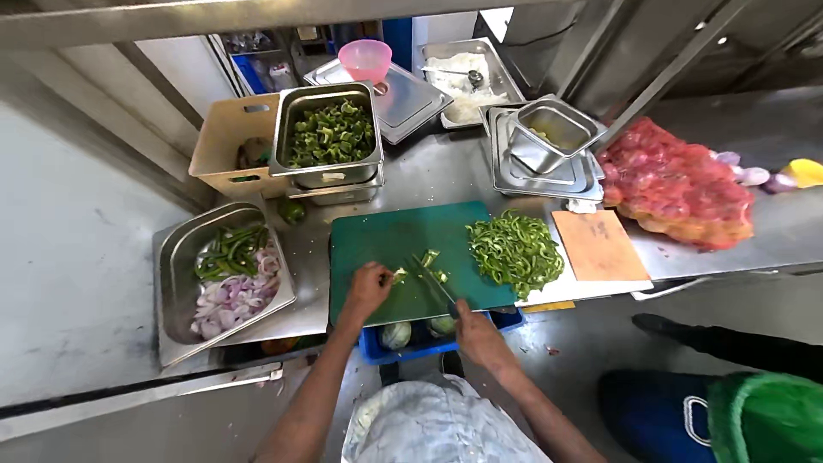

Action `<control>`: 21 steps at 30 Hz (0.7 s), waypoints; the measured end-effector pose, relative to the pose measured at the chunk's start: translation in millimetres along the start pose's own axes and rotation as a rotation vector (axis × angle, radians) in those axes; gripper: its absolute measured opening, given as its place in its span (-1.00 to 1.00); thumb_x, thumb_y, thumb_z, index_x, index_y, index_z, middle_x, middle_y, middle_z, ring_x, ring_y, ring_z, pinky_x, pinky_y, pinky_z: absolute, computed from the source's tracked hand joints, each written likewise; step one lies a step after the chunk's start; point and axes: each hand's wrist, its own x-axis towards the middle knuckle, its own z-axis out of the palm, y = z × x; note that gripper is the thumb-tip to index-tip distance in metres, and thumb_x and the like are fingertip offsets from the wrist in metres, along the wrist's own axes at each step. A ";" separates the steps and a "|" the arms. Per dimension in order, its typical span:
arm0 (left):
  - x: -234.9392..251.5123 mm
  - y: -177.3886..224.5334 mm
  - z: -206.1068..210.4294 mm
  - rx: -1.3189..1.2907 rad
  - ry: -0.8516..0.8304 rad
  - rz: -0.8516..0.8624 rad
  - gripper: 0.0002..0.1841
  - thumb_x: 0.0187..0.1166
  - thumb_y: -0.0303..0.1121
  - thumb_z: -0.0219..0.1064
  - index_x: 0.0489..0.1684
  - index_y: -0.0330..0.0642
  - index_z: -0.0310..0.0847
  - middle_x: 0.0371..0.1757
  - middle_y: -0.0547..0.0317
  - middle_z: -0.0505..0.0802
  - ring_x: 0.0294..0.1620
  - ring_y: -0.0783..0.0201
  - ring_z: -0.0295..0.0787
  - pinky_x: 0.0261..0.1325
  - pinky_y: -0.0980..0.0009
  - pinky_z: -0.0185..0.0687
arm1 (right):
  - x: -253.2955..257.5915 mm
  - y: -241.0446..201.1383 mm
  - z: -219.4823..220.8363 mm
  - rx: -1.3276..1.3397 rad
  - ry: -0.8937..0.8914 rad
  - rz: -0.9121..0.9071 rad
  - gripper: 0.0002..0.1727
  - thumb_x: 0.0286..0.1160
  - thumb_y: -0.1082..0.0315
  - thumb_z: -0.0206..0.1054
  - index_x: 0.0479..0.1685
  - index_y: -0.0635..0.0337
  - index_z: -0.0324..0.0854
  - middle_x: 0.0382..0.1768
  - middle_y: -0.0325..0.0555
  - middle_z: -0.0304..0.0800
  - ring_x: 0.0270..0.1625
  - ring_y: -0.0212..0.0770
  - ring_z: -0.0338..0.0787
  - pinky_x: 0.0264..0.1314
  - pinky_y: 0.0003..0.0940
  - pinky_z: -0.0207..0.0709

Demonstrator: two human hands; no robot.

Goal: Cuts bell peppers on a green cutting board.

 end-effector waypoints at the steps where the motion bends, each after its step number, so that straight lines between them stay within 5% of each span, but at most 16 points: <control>1: -6.2 12.3 4.2 -0.018 -0.028 0.020 -0.86 0.57 -0.33 0.46 -0.11 -0.18 0.86 0.00 0.02 0.87 -0.04 0.14 0.85 0.13 0.12 0.82 | -0.6 -0.1 -6.1 -0.022 0.007 0.007 -0.44 0.77 0.25 0.08 0.73 0.07 0.21 0.16 0.26 0.78 0.25 0.27 0.80 0.30 0.23 0.63; 6: -6.4 22.4 15.5 -0.072 -0.042 0.082 -0.79 0.51 -0.24 0.52 -0.06 -0.14 0.85 -0.01 0.07 0.87 -0.06 0.19 0.84 0.11 0.18 0.83 | -23.2 -17.8 -30.7 -0.185 0.035 0.014 -0.55 0.80 0.27 0.01 0.62 0.01 0.30 0.03 0.20 0.81 0.16 0.25 0.84 0.18 0.18 0.68; 13: -0.7 16.0 13.3 -0.062 -0.114 0.175 -0.81 0.44 -0.32 0.58 -0.10 -0.18 0.84 -0.05 0.07 0.86 -0.10 0.20 0.83 0.11 0.19 0.82 | 11.4 -21.9 0.0 -0.214 -0.003 -0.023 -0.49 0.74 0.34 0.08 0.67 0.01 0.26 0.13 0.22 0.79 0.22 0.26 0.82 0.21 0.20 0.68; 21: -9.0 10.8 7.1 -0.089 -0.123 0.222 -0.82 0.44 -0.37 0.58 -0.10 -0.21 0.83 0.00 0.03 0.87 -0.01 0.17 0.86 0.19 0.18 0.81 | -5.2 -31.6 -18.9 -0.257 -0.055 -0.046 -0.46 0.70 0.37 0.10 0.68 -0.03 0.27 0.10 0.24 0.80 0.21 0.28 0.82 0.20 0.23 0.66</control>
